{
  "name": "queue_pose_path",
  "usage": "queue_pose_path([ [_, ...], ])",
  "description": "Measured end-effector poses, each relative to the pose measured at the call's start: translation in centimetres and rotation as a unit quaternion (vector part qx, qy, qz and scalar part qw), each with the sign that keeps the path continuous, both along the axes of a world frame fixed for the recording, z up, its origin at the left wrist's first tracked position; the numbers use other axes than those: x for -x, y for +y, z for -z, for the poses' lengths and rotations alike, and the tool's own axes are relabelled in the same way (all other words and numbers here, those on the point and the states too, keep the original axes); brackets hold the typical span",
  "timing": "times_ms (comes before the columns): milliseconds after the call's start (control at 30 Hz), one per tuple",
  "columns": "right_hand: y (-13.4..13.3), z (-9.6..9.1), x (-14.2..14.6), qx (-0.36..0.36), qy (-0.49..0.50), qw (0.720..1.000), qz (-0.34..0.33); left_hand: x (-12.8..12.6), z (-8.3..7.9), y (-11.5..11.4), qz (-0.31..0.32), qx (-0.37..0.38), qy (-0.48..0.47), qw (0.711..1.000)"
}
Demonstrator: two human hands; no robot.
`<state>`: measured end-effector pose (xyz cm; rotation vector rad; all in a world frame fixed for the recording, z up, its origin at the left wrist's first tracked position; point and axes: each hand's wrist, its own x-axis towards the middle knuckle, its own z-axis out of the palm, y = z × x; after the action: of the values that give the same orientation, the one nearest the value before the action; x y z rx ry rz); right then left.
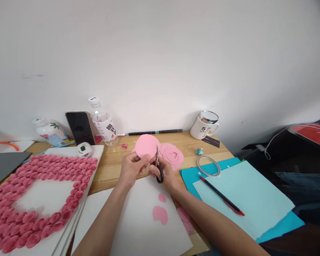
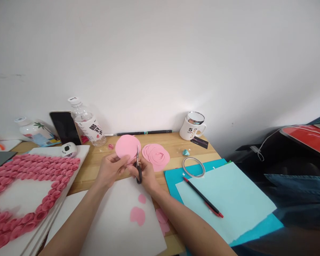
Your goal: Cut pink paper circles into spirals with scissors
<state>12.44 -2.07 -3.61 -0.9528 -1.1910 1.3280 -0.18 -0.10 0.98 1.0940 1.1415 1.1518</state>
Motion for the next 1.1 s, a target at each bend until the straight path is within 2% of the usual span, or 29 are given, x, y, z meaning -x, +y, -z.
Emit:
queue_pose_path([
  [267, -0.08, -0.36, 0.09, 0.016, 0.004, 1.0, -0.014, -0.14, -0.23, -0.12, 0.006, 0.026, -0.055, 0.998],
  [433, -0.07, -0.37, 0.14, -0.006, 0.004, 1.0, -0.022, -0.31, -0.11, -0.21, 0.005, 0.036, -0.034, 0.999],
  [600, 0.07, -0.41, 0.17, -0.029, 0.024, 0.999, 0.004, -0.31, -0.29, -0.19, 0.0, 0.033, 0.0, 0.999],
  [1100, 0.13, -0.04, 0.06, -0.03, 0.007, 1.0, -0.007, -0.27, -0.37, -0.17, 0.0, 0.032, 0.01, 0.999],
])
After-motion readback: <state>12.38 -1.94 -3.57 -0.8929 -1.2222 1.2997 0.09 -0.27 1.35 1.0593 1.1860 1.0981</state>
